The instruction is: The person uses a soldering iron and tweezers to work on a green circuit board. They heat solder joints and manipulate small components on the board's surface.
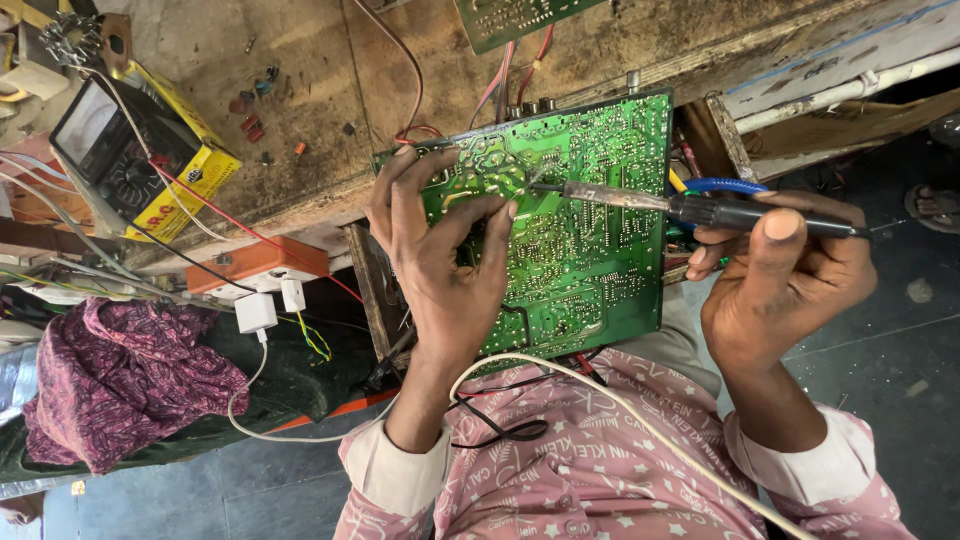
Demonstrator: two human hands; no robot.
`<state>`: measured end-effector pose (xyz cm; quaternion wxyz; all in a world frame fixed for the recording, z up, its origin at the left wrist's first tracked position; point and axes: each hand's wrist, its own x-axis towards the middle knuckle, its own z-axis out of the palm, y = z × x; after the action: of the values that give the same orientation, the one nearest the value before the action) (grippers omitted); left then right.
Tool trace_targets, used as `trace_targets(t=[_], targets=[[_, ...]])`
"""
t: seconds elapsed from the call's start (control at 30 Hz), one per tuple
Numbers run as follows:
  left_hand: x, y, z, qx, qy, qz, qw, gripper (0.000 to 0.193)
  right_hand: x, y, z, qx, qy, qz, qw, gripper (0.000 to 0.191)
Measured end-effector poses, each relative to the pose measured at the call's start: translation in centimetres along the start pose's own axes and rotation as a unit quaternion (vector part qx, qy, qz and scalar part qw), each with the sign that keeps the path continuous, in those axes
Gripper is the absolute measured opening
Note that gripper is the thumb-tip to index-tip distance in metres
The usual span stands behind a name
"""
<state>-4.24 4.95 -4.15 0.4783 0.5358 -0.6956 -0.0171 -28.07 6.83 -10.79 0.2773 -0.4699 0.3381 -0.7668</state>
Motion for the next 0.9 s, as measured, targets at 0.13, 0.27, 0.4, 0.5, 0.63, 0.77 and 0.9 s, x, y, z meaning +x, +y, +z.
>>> trace_targets(t=[0.13, 0.27, 0.4, 0.5, 0.63, 0.77, 0.9], targets=[[-0.02, 0.08, -0.12, -0.002, -0.003, -0.004, 1.000, 0.010, -0.04, -0.07, 0.06, 0.000, 0.007, 0.005, 1.000, 0.035], [-0.07, 0.15, -0.09, -0.002, -0.001, -0.005, 1.000, 0.010, -0.03, -0.03, 0.04, 0.003, 0.012, 0.004, 1.000, 0.035], [-0.04, 0.16, -0.08, 0.000, -0.001, -0.002, 1.000, 0.010, -0.08, -0.08, -0.10, 0.001, 0.010, 0.005, 1.000, 0.035], [0.04, 0.19, -0.01, 0.002, -0.002, -0.004, 1.000, 0.010, -0.02, -0.07, -0.20, 0.004, 0.008, 0.003, 1.000, 0.035], [-0.01, 0.32, -0.07, -0.001, -0.006, -0.008, 1.000, 0.009, 0.12, -0.06, -0.28, -0.002, 0.006, -0.001, 1.000, 0.035], [-0.01, 0.38, -0.08, -0.001, -0.007, -0.008, 1.000, 0.010, 0.15, -0.04, -0.22, -0.002, 0.011, 0.004, 1.000, 0.035], [0.03, 0.40, 0.16, 0.008, -0.002, -0.006, 1.000, 0.009, 0.02, -0.08, -0.13, -0.001, 0.013, 0.005, 1.000, 0.035]])
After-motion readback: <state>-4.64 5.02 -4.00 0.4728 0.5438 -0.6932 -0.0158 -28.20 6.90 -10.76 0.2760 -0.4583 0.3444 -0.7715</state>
